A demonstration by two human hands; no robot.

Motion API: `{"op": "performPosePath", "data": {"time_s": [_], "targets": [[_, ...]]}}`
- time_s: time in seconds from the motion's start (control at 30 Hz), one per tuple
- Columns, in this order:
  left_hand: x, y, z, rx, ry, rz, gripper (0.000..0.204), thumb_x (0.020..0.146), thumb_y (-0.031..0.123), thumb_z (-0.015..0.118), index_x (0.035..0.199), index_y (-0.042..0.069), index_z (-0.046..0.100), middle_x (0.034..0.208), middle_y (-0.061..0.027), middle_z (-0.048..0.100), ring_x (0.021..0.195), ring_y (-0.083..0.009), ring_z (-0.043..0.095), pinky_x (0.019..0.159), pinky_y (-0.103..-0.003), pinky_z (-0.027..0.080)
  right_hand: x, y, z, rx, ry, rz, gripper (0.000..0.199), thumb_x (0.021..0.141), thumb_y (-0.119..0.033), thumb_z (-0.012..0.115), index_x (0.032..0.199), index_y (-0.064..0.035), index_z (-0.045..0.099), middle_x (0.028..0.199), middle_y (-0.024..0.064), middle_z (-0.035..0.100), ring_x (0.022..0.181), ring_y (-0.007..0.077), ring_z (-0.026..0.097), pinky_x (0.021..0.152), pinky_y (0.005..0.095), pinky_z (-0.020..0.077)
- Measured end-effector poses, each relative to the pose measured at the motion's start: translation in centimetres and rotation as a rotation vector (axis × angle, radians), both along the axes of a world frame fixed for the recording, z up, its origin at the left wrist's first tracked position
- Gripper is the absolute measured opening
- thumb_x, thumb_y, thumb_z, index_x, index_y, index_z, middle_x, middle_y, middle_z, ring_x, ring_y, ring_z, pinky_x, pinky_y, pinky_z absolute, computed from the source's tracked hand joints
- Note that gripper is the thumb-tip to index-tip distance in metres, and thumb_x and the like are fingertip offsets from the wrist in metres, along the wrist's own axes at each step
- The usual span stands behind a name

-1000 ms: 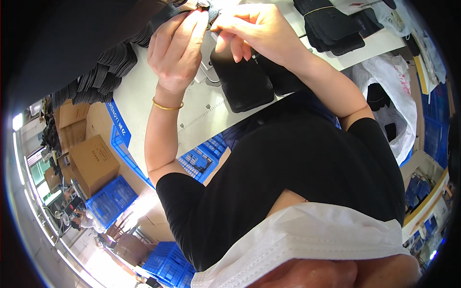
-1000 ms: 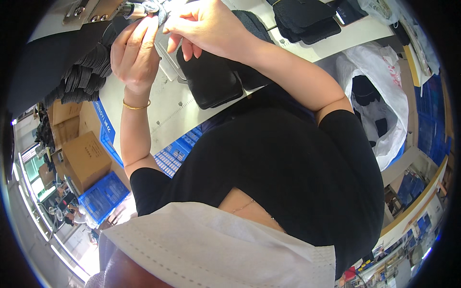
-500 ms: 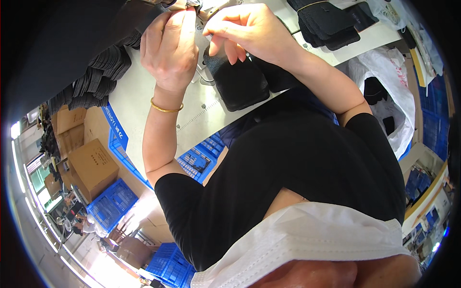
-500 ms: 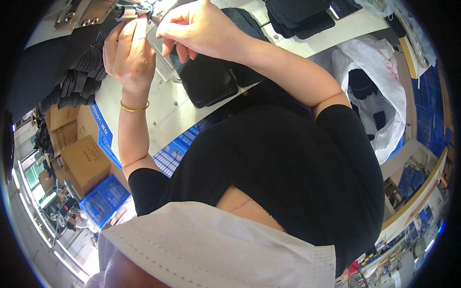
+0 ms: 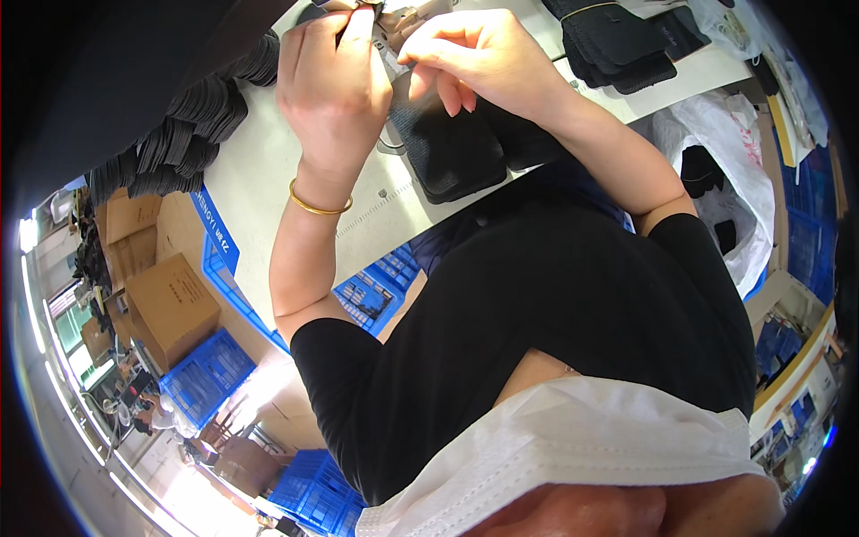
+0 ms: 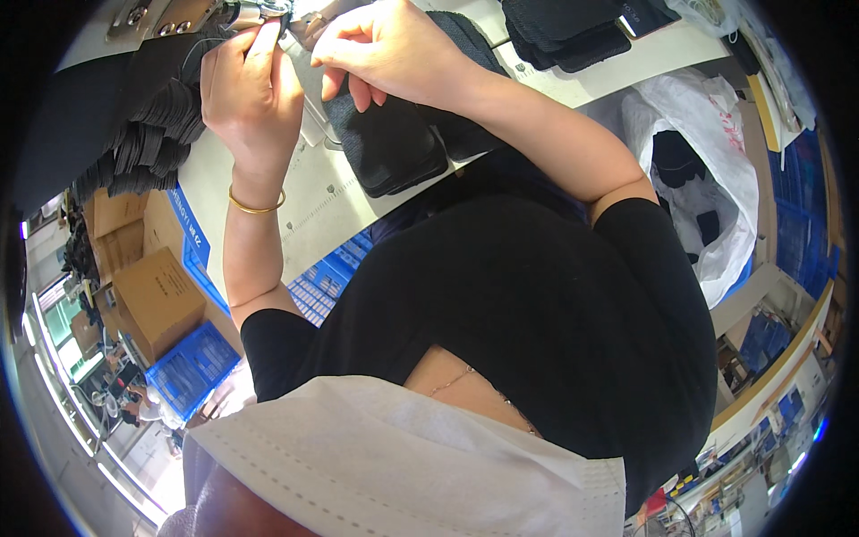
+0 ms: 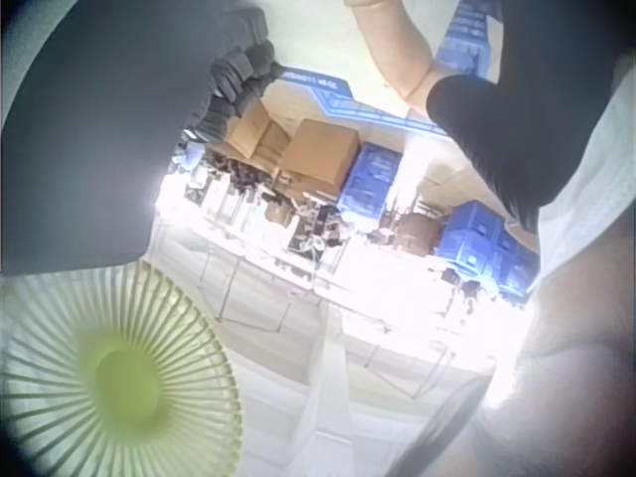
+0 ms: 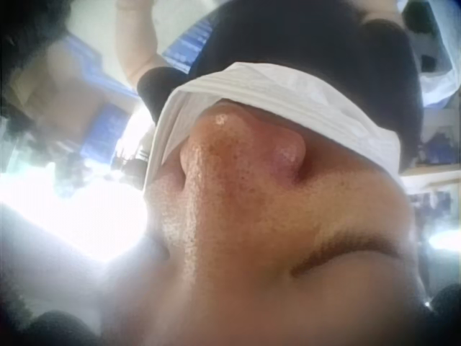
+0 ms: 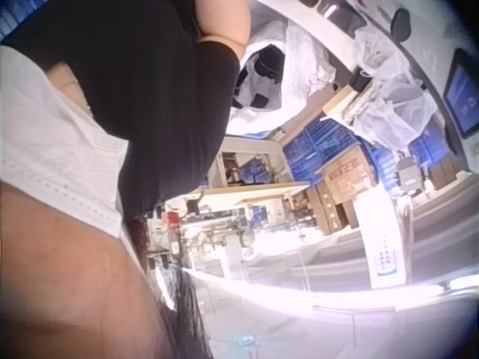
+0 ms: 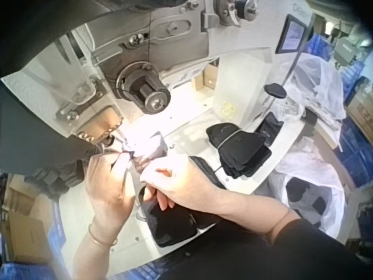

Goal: The person aligns and feeds fabric pieces through a sewing machine to sew them together, threads a bobbin and the sewing machine, and sews additional fabric pieces.

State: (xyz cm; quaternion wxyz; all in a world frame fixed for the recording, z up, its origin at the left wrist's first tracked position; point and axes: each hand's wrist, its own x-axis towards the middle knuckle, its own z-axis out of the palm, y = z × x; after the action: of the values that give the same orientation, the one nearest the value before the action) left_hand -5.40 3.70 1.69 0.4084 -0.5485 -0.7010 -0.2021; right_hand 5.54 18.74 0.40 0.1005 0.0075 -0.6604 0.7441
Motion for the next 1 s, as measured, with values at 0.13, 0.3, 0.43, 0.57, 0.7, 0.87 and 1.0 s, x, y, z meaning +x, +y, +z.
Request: {"op": "performPosePath", "data": {"time_s": [0.13,0.3,0.43,0.57,0.7,0.87,1.0], "targets": [[-0.3,-0.1,0.1,0.017,0.039,-0.049,0.030,0.070,-0.008,0.070,0.098,0.002,0.072,0.090,-0.0073,0.065,0.082,-0.0234,0.063,0.073,-0.032,0.052,-0.2,0.2,-1.6,0.078,0.025,0.014,0.022,0.098,-0.021,0.059,0.098,-0.0012,0.070,0.077,0.0063,0.072,0.054,0.0079,0.062,0.049,0.0190,0.0463],[0.7,-0.1,0.3,0.046,-0.057,-0.014,0.026,0.078,-0.004,0.071,0.104,0.002,0.072,0.095,-0.0085,0.068,0.085,-0.0251,0.065,0.078,-0.031,0.053,0.3,0.6,-2.1,0.095,-0.051,-0.021,0.022,0.099,-0.021,0.058,0.100,-0.0039,0.070,0.077,0.0045,0.071,0.052,0.0060,0.059,0.047,0.0181,0.0435],[-2.1,-1.9,0.3,0.041,-0.421,-0.200,0.025,0.081,-0.004,0.070,0.105,0.003,0.072,0.101,-0.0105,0.070,0.089,-0.0256,0.068,0.081,-0.031,0.054,0.8,1.1,-2.3,0.111,-0.080,-0.012,0.021,0.099,-0.021,0.058,0.101,-0.0036,0.070,0.078,0.0043,0.071,0.053,0.0056,0.059,0.048,0.0183,0.0441],[-1.8,-2.1,1.2,-0.047,-0.260,-0.179,0.024,0.078,-0.006,0.070,0.100,0.002,0.073,0.100,-0.0098,0.071,0.088,-0.0244,0.069,0.080,-0.030,0.055,1.1,0.8,-2.0,0.114,-0.077,0.039,0.023,0.099,-0.021,0.056,0.103,-0.0025,0.069,0.079,0.0062,0.071,0.056,0.0069,0.061,0.050,0.0192,0.0464],[1.3,-1.3,1.2,0.042,-0.114,-0.145,0.036,0.059,-0.005,0.067,0.094,0.003,0.071,0.089,-0.0069,0.065,0.078,-0.0246,0.062,0.071,-0.034,0.052,0.8,0.5,-1.5,0.015,-0.045,0.065,0.024,0.099,-0.020,0.055,0.102,-0.0010,0.069,0.080,0.0072,0.071,0.059,0.0081,0.064,0.052,0.0199,0.0479],[3.5,-0.6,0.6,0.044,-0.109,-0.122,0.036,0.059,-0.006,0.068,0.094,-0.001,0.070,0.089,-0.0083,0.064,0.080,-0.0256,0.062,0.071,-0.034,0.052,1.4,-0.3,-0.8,0.116,0.029,0.048,0.020,0.096,-0.017,0.057,0.092,0.0001,0.067,0.076,0.0056,0.070,0.060,0.0086,0.065,0.052,0.0211,0.0495],[4.7,-1.4,-0.2,0.091,-0.110,-0.183,0.032,0.065,-0.010,0.070,0.096,-0.003,0.071,0.087,-0.0093,0.062,0.078,-0.0254,0.063,0.069,-0.033,0.054,2.6,-0.3,-0.5,0.149,0.024,-0.032,0.018,0.094,-0.015,0.059,0.089,-0.0005,0.068,0.074,0.0047,0.071,0.058,0.0085,0.066,0.052,0.0218,0.0504]]}}
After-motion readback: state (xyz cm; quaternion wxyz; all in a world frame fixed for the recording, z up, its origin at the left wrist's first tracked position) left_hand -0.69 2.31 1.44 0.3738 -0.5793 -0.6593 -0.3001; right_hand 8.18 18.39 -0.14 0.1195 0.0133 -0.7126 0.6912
